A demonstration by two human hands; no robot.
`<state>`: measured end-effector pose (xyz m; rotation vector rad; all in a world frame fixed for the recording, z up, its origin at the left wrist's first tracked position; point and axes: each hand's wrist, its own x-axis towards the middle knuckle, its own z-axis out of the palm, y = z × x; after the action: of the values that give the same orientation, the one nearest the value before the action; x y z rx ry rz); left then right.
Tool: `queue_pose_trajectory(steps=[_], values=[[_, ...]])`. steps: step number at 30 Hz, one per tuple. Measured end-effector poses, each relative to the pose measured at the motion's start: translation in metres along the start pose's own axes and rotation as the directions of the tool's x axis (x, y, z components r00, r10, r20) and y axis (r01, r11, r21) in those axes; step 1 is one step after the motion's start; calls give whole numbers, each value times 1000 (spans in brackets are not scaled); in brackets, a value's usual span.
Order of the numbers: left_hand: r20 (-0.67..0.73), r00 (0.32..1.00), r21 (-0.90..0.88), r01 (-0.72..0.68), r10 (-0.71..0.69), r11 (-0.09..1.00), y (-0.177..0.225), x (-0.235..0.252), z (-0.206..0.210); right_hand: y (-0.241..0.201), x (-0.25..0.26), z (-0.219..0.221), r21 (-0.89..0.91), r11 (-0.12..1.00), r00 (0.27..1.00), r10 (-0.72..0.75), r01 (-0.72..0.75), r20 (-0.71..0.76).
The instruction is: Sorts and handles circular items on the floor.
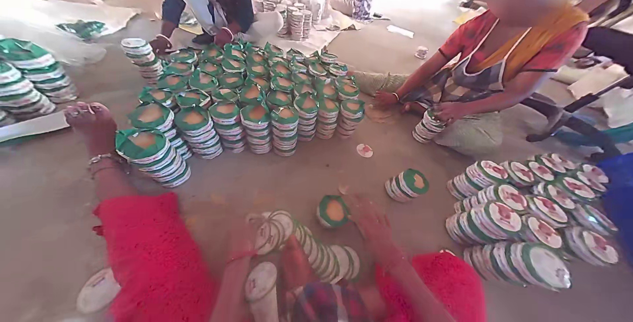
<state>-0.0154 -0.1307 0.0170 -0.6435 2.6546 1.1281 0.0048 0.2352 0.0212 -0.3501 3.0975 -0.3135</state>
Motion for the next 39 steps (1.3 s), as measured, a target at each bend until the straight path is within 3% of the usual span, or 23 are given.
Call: queue_pose_trajectory(steps=[3,6,8,11,13,17,23,25,28,34,36,39], values=[[-127,990,88,-51,62,995,7,-9,-17,-32,-14,-10,119,993,997,9,0,-77],[-300,875,-17,-403,380,915,-3,-6,-18,-80,-12,-12,379,918,979,-45,119,-198],[-271,885,-229,-441,379,868,11,-17,-17,-108,-2,-5,640,749,976,-41,171,-212],[-116,935,-518,-346,336,783,38,-36,-6,-142,18,-8,930,364,998,9,52,-59],[-99,943,-656,-301,317,692,49,-39,12,-152,31,-16,954,296,997,69,-54,35],[31,957,-784,-154,287,601,54,-30,39,-128,62,-24,909,384,978,186,-161,94],[249,940,-653,-15,233,758,94,12,78,-85,107,-47,609,709,934,295,-357,204],[292,934,-594,8,206,804,108,30,91,-73,115,-49,487,814,948,254,-316,191],[350,923,-465,24,158,885,125,45,97,-64,117,-53,282,951,990,102,-124,94],[364,922,-363,7,135,932,133,46,102,-56,94,-35,170,980,960,-141,101,240],[373,918,-338,-3,137,941,131,47,105,-56,94,-30,152,982,940,-156,114,303],[377,892,-411,-79,248,908,122,48,113,-55,93,-34,109,992,935,-94,60,341]])
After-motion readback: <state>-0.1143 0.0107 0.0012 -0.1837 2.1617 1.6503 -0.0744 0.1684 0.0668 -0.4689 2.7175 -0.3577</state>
